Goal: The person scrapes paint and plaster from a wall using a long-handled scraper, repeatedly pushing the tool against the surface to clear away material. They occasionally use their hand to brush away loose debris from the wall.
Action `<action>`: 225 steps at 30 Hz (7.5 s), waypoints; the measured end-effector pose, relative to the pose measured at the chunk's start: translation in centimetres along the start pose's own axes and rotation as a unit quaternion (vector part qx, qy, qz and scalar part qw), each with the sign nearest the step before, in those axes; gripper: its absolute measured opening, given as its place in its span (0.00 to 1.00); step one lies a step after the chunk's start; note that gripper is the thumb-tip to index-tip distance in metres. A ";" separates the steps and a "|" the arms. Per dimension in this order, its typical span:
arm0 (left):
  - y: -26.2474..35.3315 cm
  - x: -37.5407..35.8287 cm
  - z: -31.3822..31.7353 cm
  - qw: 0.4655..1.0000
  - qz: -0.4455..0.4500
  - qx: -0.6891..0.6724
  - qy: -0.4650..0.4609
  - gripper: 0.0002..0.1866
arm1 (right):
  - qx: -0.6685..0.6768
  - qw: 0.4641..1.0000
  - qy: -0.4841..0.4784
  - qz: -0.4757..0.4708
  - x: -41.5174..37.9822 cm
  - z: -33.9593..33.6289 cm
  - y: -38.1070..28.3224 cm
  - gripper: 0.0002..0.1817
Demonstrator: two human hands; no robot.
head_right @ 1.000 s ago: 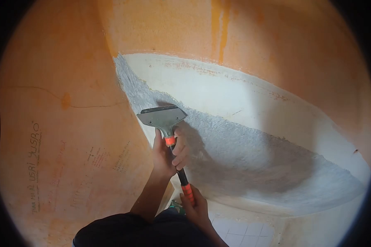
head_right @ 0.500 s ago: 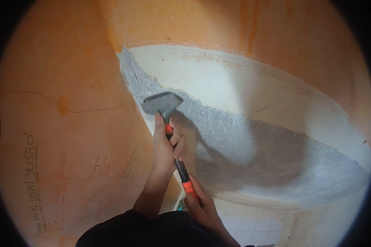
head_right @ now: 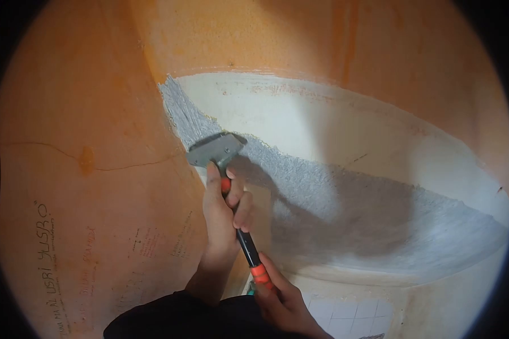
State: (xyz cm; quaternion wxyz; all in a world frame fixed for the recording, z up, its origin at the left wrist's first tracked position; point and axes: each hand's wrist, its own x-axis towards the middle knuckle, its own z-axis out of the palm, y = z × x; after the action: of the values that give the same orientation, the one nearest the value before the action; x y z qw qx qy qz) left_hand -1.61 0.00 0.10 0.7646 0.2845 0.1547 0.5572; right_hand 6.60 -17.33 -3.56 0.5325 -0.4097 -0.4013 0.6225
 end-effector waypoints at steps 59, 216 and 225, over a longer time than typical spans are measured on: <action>2.4 0.3 2.2 0.996 0.019 -0.086 -0.002 0.19 | 0.015 0.997 -0.028 -0.069 0.8 1.2 -2.8 0.36; 2.4 1.4 -1.8 0.990 0.074 0.006 -0.120 0.21 | 0.164 0.973 -0.132 -0.090 7.0 -0.8 6.3 0.33; 0.6 1.1 -0.3 0.837 0.303 0.455 -0.016 0.22 | -0.017 0.985 -0.084 -0.147 9.0 -0.2 6.4 0.27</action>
State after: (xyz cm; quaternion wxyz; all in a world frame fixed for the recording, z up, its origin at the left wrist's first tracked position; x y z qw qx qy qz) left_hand -1.93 1.23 0.29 0.3441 0.6421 0.2844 0.6232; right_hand 3.79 -9.11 -10.35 0.5757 -0.3015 -0.5109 0.5627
